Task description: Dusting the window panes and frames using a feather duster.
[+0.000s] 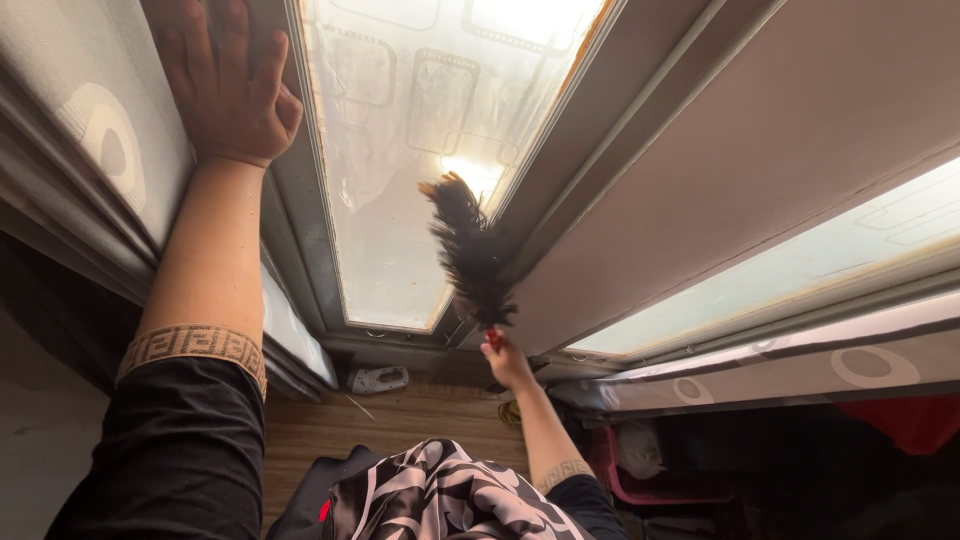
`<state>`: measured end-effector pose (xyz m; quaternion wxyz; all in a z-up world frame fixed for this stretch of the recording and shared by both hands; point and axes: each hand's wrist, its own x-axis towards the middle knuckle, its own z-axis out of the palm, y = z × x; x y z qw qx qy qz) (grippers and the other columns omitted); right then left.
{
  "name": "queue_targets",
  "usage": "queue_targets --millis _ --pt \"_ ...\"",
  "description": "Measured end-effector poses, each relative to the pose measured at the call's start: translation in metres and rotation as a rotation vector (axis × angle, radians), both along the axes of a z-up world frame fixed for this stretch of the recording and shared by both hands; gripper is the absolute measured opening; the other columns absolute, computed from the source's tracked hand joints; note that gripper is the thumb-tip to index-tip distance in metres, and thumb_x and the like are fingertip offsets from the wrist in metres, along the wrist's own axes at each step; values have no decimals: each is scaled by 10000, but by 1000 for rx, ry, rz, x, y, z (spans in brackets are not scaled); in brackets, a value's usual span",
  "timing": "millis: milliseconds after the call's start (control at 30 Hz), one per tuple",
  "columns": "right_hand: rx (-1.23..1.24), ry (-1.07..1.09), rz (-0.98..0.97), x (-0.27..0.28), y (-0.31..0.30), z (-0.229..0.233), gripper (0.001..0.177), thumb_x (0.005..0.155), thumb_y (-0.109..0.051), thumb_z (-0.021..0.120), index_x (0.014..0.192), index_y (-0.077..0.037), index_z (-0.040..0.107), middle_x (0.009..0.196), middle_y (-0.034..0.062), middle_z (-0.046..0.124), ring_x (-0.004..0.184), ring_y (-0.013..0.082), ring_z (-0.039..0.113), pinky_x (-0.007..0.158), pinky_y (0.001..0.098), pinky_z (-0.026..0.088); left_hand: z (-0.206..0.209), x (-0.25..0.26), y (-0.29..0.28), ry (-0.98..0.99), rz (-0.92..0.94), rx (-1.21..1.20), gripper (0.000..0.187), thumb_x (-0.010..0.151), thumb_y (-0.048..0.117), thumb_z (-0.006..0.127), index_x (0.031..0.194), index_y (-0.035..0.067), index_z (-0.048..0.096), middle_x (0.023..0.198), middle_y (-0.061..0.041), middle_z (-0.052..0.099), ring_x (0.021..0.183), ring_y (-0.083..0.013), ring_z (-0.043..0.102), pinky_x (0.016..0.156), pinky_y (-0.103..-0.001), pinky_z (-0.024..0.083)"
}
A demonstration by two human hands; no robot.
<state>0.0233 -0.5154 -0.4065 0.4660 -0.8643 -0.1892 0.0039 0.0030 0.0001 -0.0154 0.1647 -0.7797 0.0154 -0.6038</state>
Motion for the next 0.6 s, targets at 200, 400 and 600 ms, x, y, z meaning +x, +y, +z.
queue_targets --millis 200,400,600 --pt "336 88 76 -2 76 54 341 1059 -362 571 1131 -29 552 804 29 574 697 129 582 669 284 514 -6 6 5 -8 35 5 633 1084 210 406 1711 245 330 1712 -171 379 1547 -481 313 1190 -699 315" --pt "421 49 44 8 122 72 422 1042 -483 539 1165 -80 560 749 -19 526 627 75 515 586 245 463 -9 7 5 18 24 -27 601 1053 176 432 1649 227 376 1710 -184 406 1558 -479 313 1204 -703 316" --pt "535 -42 -19 18 122 49 410 1065 -419 507 1266 -68 568 728 -26 497 605 69 483 568 241 449 -7 4 1 64 -5 -112 582 1029 228 482 1610 231 455 1672 -186 438 1543 -466 314 1188 -697 320"
